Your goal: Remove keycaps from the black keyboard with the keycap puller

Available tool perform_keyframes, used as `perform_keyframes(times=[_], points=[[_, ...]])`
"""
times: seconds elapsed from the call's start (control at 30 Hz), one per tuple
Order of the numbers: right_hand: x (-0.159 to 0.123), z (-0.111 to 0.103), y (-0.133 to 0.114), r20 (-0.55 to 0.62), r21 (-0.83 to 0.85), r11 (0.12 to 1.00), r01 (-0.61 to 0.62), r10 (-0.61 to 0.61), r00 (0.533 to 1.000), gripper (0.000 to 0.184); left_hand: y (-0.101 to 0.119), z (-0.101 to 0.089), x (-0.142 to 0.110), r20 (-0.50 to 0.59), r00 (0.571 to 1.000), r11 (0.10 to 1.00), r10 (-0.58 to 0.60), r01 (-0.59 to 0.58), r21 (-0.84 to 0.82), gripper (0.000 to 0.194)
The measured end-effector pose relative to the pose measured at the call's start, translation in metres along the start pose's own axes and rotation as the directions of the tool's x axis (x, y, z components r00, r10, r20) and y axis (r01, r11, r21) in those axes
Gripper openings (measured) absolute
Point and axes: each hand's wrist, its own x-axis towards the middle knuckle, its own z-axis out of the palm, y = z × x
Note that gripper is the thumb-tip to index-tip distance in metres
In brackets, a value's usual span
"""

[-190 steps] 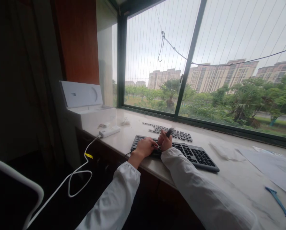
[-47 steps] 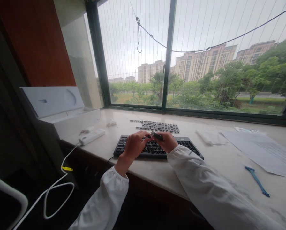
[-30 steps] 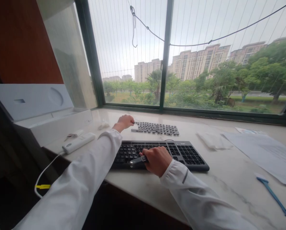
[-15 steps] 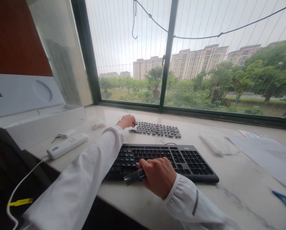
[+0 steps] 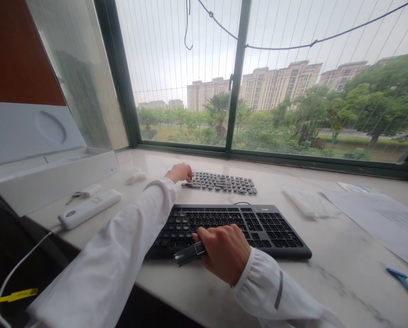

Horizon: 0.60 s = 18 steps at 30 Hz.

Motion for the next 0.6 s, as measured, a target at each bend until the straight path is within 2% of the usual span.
perform_keyframes(times=[0.17, 0.27, 0.37, 0.43, 0.5, 0.57, 0.6], points=[[0.000, 0.000, 0.001, 0.008, -0.002, 1.000, 0.007, -0.007, 1.000, 0.024, 0.002, -0.011, -0.016, -0.052, 0.998, 0.999, -0.021, 0.019, -0.033, 0.030], [0.001, -0.002, 0.003, 0.009, -0.018, 1.000, -0.008, 0.008, 1.000, 0.025, 0.008, -0.025, -0.035, -0.174, 0.984, 0.997, -0.042, 0.030, -0.072, 0.023], [0.003, -0.004, 0.008, 0.016, -0.057, 0.998, -0.030, 0.031, 0.999, 0.026, 0.022, -0.042, -0.062, -0.324, 0.945, 0.992, -0.052, 0.011, -0.128, 0.020], [0.005, -0.006, 0.014, 0.012, -0.100, 0.993, -0.056, 0.058, 0.998, 0.025, 0.038, -0.056, -0.089, -0.433, 0.900, 0.982, -0.053, -0.033, -0.188, 0.023], [0.007, -0.009, 0.022, -0.012, -0.156, 0.982, -0.111, 0.111, 0.994, 0.026, 0.059, -0.070, -0.126, -0.566, 0.823, 0.960, -0.053, -0.114, -0.256, 0.027], [0.009, -0.013, 0.031, -0.052, -0.205, 0.963, -0.177, 0.170, 0.984, 0.030, 0.084, -0.081, -0.174, -0.678, 0.731, 0.924, -0.075, -0.205, -0.323, 0.033], [0.009, -0.014, 0.037, -0.067, -0.222, 0.953, -0.207, 0.197, 0.978, 0.030, 0.097, -0.084, -0.202, -0.708, 0.700, 0.903, -0.092, -0.241, -0.355, 0.035]])
